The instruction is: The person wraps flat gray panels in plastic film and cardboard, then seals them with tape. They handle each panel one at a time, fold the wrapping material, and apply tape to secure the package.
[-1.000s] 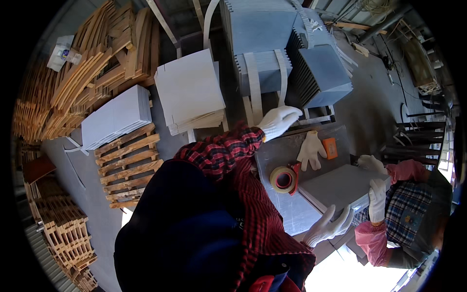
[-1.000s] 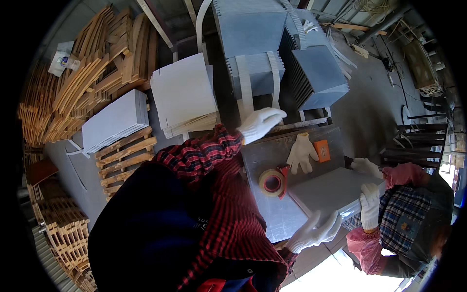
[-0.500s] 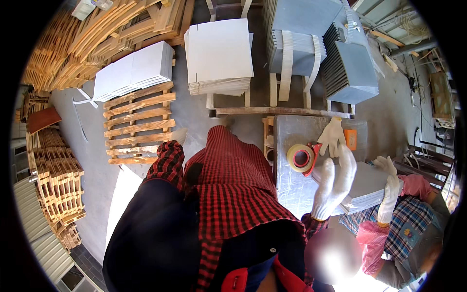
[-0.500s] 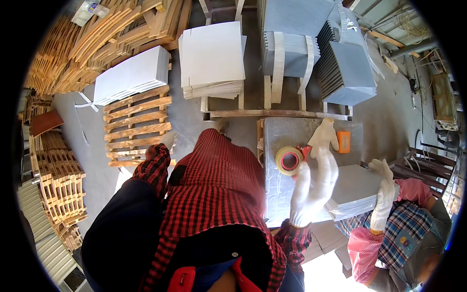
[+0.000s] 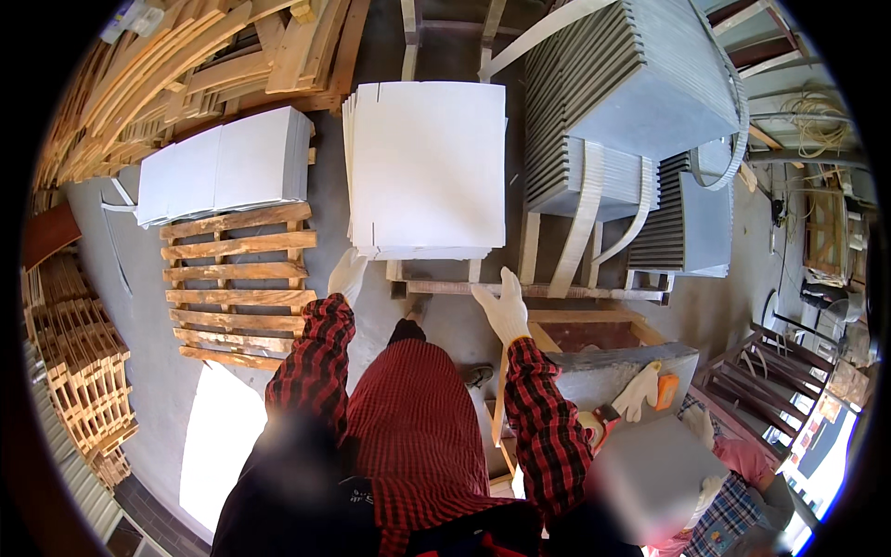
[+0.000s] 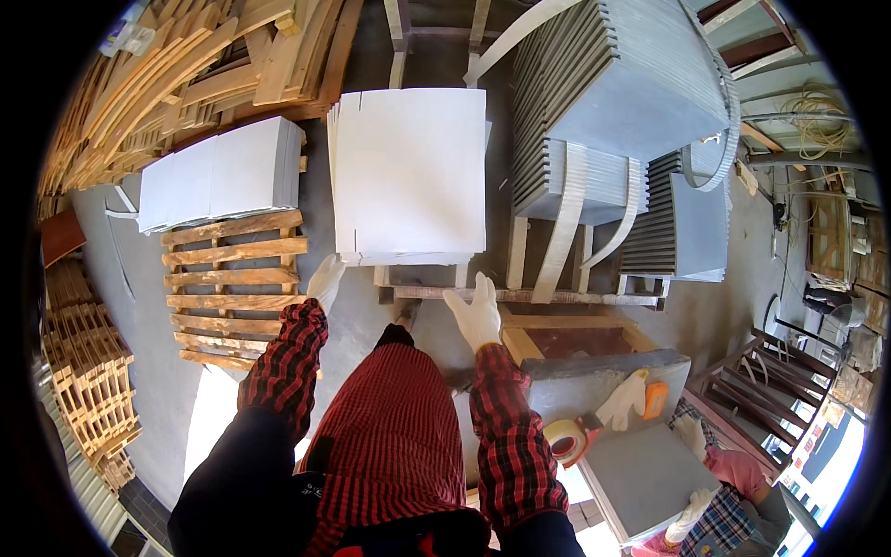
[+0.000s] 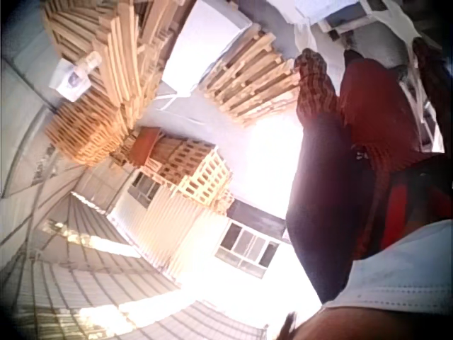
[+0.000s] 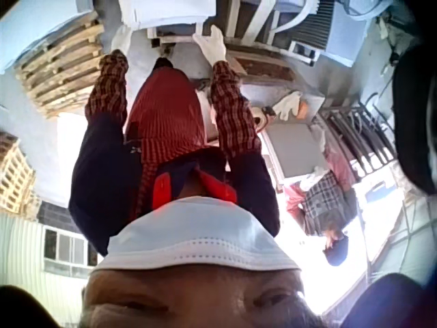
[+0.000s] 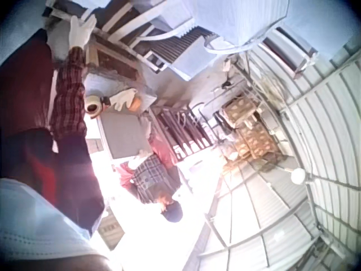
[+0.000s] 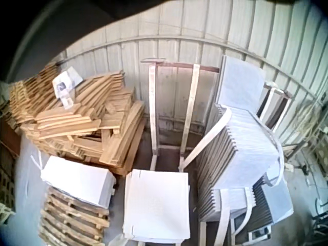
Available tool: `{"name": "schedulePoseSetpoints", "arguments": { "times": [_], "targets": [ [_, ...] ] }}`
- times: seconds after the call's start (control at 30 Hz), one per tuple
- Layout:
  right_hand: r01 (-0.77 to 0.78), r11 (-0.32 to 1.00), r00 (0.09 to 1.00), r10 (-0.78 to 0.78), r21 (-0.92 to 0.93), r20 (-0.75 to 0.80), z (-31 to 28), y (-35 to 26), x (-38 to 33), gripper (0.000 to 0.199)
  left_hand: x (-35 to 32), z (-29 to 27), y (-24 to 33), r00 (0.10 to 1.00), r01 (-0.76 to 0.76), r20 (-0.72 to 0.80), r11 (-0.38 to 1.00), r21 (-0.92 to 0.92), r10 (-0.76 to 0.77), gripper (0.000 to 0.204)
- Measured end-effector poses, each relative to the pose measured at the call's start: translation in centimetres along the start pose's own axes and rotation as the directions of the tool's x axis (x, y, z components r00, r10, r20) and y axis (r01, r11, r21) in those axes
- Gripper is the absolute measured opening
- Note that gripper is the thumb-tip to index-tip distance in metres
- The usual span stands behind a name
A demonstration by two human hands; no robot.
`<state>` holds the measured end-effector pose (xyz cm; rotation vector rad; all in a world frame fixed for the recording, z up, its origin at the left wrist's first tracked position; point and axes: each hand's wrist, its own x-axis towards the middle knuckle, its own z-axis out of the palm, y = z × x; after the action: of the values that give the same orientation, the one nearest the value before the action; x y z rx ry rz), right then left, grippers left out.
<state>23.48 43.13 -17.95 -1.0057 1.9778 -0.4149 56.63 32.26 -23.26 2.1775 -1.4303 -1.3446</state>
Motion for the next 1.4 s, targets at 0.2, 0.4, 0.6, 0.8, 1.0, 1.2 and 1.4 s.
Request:
{"name": "schedulePoseSetpoints", "arguments": {
  "times": [0.2, 0.4, 0.6, 0.8, 1.0, 1.2, 1.4],
  "targets": [
    [-0.129, 0.992, 0.99, 0.13, 0.007, -0.058, 4.2, 0.3, 10.7, 0.101, 7.1, 2.3, 2.6, 0.974, 0.224, 0.013, 0.96, -0.166, -0.225, 0.078],
    [-0.218, 0.959, 0.969, 0.234, 0.182, -0.074, 5.5, -1.2, 13.5, 0.095, 10.8, 4.3, -1.7, 0.99, 0.143, -0.008, 0.99, -0.01, -0.144, 0.088],
    [-0.351, 0.931, 0.928, 0.36, 0.104, -0.096, 4.9, -2.3, 11.7, 0.087, 11.5, 1.4, -1.2, 0.978, 0.206, -0.046, 0.975, 0.086, -0.203, 0.089],
    [-0.408, 0.637, 0.911, 0.326, 0.654, 0.252, 0.9, -4.0, 6.8, 0.028, 9.7, -4.4, 2.4, 0.98, 0.187, -0.062, 0.982, -0.01, -0.187, 0.066],
    [-0.168, 0.796, 0.986, 0.125, 0.581, 0.113, -2.5, -5.2, -8.0, 0.025, 1.8, -3.7, -2.0, 0.955, 0.262, -0.051, 0.913, -0.312, -0.292, 0.083],
    [-0.147, 0.9, 0.988, 0.11, 0.41, 0.112, -7.8, -2.2, -25.6, 0.027, -6.3, -5.8, 8.0, 0.899, 0.25, 0.408, 0.581, -0.774, 0.157, 0.064],
    [-0.232, 0.972, 0.957, 0.233, -0.03, 0.172, -7.7, 16.1, -40.9, 0.058, -18.2, -6.7, 17.7, 0.705, -0.226, 0.446, 0.771, -0.595, 0.551, 0.055]
  ]
}}
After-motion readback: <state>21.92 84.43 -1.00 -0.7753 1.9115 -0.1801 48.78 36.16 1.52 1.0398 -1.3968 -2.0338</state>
